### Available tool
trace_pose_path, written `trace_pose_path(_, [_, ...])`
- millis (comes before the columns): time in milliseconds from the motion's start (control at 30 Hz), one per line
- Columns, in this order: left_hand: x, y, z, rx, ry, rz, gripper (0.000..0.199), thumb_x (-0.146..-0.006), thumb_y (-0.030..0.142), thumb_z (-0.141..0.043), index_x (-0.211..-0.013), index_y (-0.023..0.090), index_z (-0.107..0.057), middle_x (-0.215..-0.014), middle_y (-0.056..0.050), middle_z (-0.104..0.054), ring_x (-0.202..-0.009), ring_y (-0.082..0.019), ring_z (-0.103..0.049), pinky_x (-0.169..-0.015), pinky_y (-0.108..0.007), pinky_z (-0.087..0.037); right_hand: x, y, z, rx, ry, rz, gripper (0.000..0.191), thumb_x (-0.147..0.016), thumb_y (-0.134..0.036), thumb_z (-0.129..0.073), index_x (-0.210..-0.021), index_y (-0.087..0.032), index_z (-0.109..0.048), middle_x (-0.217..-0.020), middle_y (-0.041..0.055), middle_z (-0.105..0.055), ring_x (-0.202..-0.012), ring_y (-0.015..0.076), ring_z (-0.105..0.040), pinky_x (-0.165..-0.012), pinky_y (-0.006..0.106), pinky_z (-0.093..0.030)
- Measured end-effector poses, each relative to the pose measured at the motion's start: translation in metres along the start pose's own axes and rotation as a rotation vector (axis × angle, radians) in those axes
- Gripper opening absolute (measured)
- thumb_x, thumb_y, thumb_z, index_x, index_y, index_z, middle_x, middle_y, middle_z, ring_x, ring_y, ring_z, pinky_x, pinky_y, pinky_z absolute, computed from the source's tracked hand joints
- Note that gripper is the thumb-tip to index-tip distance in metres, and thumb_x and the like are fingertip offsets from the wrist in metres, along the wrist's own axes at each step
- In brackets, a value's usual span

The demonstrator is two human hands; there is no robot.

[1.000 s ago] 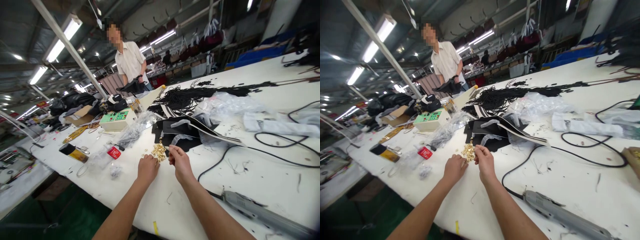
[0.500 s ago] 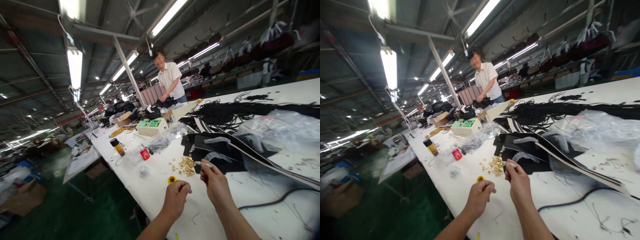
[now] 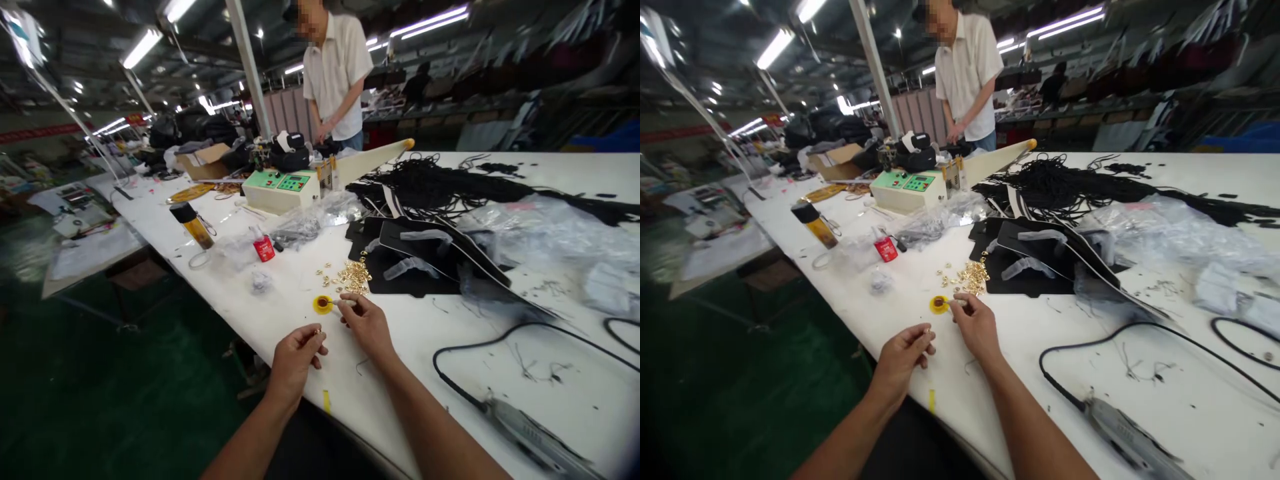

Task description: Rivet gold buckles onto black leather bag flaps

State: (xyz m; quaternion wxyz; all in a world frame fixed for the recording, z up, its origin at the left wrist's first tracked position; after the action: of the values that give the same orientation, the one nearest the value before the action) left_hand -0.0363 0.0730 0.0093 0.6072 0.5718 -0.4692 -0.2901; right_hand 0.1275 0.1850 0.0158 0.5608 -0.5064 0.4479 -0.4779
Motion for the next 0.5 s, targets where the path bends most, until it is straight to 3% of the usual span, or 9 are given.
trace_pose_path(67, [-0.012, 0.007, 0.005, -0.186, -0.006, -0.114, 0.034, -0.081, 0.038, -0.081, -0.107, 0.015, -0.078, -0.085, -0.006, -0.077, -0.071, -0.016, -0.07, -0.055, -0.024, -0.053, -0.003, 0.003, -0.002, 0.038, 0.002, 0.004, 0.043, -0.088, -0.054, -0.072, -0.113, -0.02, -0.078, -0.069, 0.0015, -0.071, -0.065, 0.0206, -0.069, -0.066, 0.032, -0.055])
trace_pose_path(133, [-0.021, 0.017, 0.005, -0.376, -0.028, -0.295, 0.021, -0.086, 0.03, -0.074, -0.104, 0.02, -0.079, -0.096, -0.006, -0.079, -0.08, -0.018, -0.072, -0.064, -0.027, -0.057, -0.005, 0.005, -0.005, 0.085, 0.012, 0.024, 0.042, -0.088, -0.053, -0.073, -0.113, -0.02, -0.079, -0.071, 0.0022, -0.072, -0.066, 0.0209, -0.069, -0.067, 0.032, -0.055])
trace_pose_path(267, [-0.028, 0.025, -0.003, -0.665, -0.083, -0.63, 0.018, -0.091, 0.017, -0.068, -0.104, 0.025, -0.078, -0.119, -0.005, -0.079, -0.107, -0.022, -0.073, -0.094, -0.038, -0.06, -0.007, 0.008, -0.012, 0.184, 0.03, 0.087, 0.036, -0.089, -0.047, -0.072, -0.113, -0.022, -0.081, -0.084, 0.0049, -0.078, -0.071, 0.0209, -0.071, -0.071, 0.033, -0.056])
trace_pose_path(333, [-0.029, 0.023, -0.007, -0.776, -0.074, -0.706, 0.019, -0.093, 0.016, -0.067, -0.107, 0.026, -0.076, -0.12, -0.004, -0.079, -0.111, -0.022, -0.072, -0.102, -0.042, -0.058, -0.006, 0.009, -0.014, 0.228, 0.031, 0.111, 0.033, -0.09, -0.045, -0.071, -0.112, -0.023, -0.081, -0.093, 0.0062, -0.08, -0.075, 0.0209, -0.071, -0.074, 0.033, -0.056])
trace_pose_path(500, [-0.028, 0.02, -0.013, -0.917, -0.049, -0.761, 0.02, -0.095, 0.016, -0.067, -0.11, 0.027, -0.074, -0.12, -0.003, -0.08, -0.107, -0.023, -0.071, -0.095, -0.042, -0.061, -0.003, 0.007, -0.013, 0.254, 0.021, 0.129, 0.028, -0.089, -0.043, -0.072, -0.107, -0.023, -0.082, -0.097, 0.0058, -0.081, -0.077, 0.0211, -0.071, -0.076, 0.034, -0.057])
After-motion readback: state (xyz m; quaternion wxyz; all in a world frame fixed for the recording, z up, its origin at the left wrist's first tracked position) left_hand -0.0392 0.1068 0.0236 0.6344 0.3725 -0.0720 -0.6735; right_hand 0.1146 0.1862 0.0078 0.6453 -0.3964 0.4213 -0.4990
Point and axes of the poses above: each hand's wrist, its own x-axis away from the middle knuckle, its own z-axis out of the back of the hand, y = z × x, the point moved 7 cm from there along -x, towards the middle knuckle
